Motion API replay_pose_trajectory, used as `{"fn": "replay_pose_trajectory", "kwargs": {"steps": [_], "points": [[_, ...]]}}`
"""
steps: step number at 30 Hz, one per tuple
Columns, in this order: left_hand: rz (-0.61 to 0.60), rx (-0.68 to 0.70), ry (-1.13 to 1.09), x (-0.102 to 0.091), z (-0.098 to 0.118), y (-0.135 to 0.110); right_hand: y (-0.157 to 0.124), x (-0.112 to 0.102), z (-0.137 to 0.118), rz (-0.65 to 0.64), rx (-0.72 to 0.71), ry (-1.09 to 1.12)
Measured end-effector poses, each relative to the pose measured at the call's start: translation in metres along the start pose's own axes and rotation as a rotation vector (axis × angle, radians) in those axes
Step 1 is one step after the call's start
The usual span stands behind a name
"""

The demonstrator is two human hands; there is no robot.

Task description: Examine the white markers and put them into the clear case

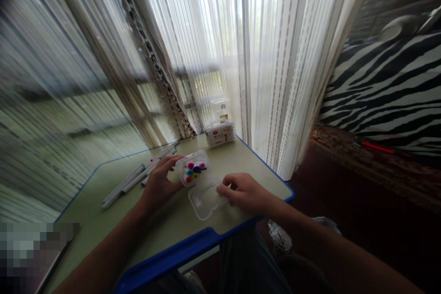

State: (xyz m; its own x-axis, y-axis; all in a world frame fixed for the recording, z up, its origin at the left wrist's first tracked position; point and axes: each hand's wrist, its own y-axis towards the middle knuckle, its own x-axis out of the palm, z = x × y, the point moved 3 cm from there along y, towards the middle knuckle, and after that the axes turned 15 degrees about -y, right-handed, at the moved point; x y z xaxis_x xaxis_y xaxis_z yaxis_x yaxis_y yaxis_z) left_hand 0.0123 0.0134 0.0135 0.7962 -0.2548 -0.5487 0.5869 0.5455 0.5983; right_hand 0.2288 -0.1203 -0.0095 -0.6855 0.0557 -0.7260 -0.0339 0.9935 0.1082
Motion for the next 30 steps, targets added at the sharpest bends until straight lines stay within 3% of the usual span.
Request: {"fn": "replay_pose_trajectory", "kwargs": {"steps": [6, 12, 18, 25, 30], "points": [[0.014, -0.010, 0.004, 0.001, 0.000, -0.002, -0.002, 0.005, 0.000, -0.141, 0.204, 0.416], [0.045, -0.015, 0.009, 0.002, -0.001, -0.003, -0.007, 0.006, -0.011, -0.143, 0.171, 0.742], [0.059, -0.006, -0.034, 0.005, -0.001, -0.004, -0.008, 0.008, -0.011, -0.041, 0.116, 0.773], [0.040, 0.024, -0.036, 0.010, -0.002, -0.006, 0.000, 0.013, -0.008, 0.106, 0.229, 0.784], [0.014, 0.040, -0.008, 0.016, -0.001, -0.007, 0.006, 0.015, -0.013, 0.106, 0.235, 0.846]]}}
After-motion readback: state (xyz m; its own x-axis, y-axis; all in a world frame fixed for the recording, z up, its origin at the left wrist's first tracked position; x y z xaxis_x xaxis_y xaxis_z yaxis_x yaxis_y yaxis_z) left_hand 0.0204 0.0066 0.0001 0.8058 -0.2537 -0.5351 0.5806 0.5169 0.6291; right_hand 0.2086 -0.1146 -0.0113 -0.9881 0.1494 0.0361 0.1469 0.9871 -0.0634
